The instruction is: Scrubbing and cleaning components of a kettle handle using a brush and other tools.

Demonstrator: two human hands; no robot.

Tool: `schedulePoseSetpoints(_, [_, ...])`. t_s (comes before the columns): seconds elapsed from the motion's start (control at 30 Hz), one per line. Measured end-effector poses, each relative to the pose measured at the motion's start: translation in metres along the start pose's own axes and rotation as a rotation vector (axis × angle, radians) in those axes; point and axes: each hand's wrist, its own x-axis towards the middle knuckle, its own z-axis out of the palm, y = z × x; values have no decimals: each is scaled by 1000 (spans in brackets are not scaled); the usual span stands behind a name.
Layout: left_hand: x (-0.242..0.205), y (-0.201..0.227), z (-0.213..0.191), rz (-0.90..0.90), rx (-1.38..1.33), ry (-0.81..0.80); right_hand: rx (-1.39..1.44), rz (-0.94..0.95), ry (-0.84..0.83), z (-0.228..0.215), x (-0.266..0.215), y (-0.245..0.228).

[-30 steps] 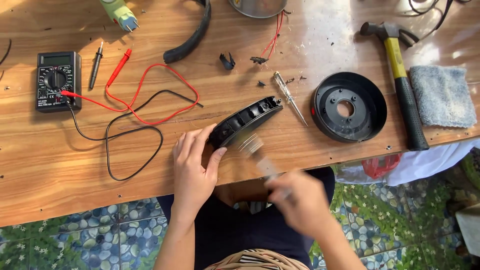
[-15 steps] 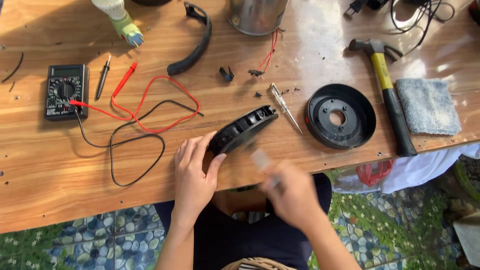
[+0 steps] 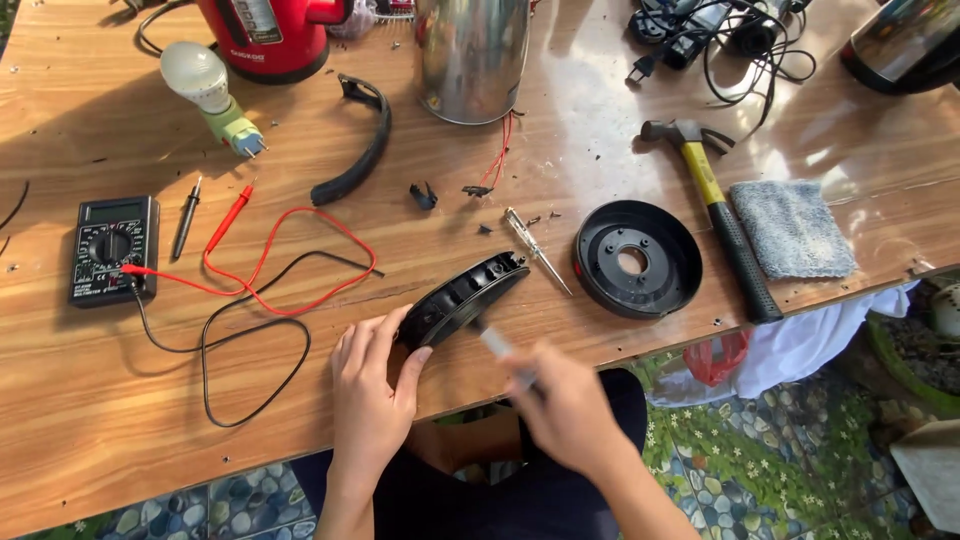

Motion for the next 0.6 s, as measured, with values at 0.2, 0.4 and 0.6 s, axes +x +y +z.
schedulePoseSetpoints(0.2, [0, -2, 4, 3, 8, 23, 78, 153, 264, -12, 2, 2])
schedulePoseSetpoints(0.4, [-3, -2, 6, -10, 37, 46, 136, 42, 218, 0, -2, 7])
schedulePoseSetpoints(0.6, [-3, -4, 8, -15, 37, 46, 222, -3, 137, 8, -5, 13])
